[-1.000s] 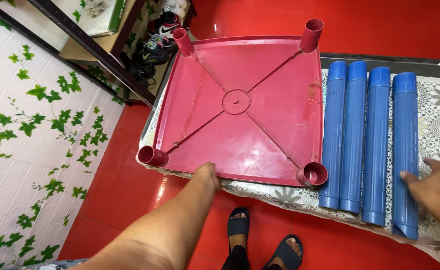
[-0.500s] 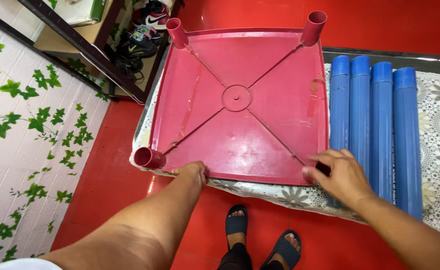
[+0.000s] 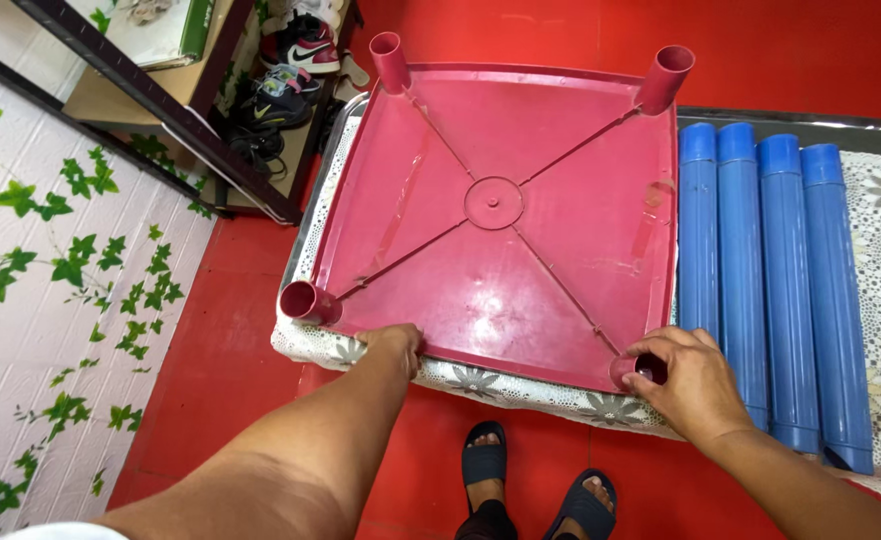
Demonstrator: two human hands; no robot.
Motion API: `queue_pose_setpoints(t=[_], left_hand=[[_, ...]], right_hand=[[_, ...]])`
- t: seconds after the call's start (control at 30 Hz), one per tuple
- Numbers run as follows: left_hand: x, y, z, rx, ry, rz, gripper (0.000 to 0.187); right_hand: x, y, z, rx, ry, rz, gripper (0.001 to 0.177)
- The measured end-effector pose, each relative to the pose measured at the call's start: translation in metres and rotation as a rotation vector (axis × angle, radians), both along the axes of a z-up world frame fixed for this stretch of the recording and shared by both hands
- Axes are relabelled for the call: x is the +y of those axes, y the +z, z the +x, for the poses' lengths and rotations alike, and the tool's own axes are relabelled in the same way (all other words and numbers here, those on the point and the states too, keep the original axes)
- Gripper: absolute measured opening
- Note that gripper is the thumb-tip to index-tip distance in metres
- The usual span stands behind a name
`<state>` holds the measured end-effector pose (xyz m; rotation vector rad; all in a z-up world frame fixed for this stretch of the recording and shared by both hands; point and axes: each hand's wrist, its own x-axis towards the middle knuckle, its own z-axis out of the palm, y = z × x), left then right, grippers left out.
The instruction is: The person repeatedly inserts and removes blue plastic poles into the leg sockets of an upside-down pink plastic stool. The stool is placed on a tray with a patterned cloth. The person handles the poles one at a time, testing fit and alignment without completing a final assembly.
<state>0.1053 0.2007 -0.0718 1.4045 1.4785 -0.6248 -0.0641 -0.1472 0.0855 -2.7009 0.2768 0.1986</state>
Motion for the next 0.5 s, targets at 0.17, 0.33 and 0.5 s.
queue_pose_setpoints(t=[0.17,0.33,0.5], left_hand=[[-0.007,0.040,-0.038,-0.075,-0.792,0.335,0.075],[-0.013,0.058,-0.051,-0.021,-0.997,0.341,0.060],[-0.035,0.090,-0.055,0.032,-0.932,0.298,0.070]], right_hand=[[0.003,0.004,0.003,0.008,-0.005,-0.011,0.033],[0.002,0.004,0.004,-0.013,-0.011,-0.013,0.031],[-0.034,-0.011,-0.004,-0.257,-0.013,0.074,0.054]])
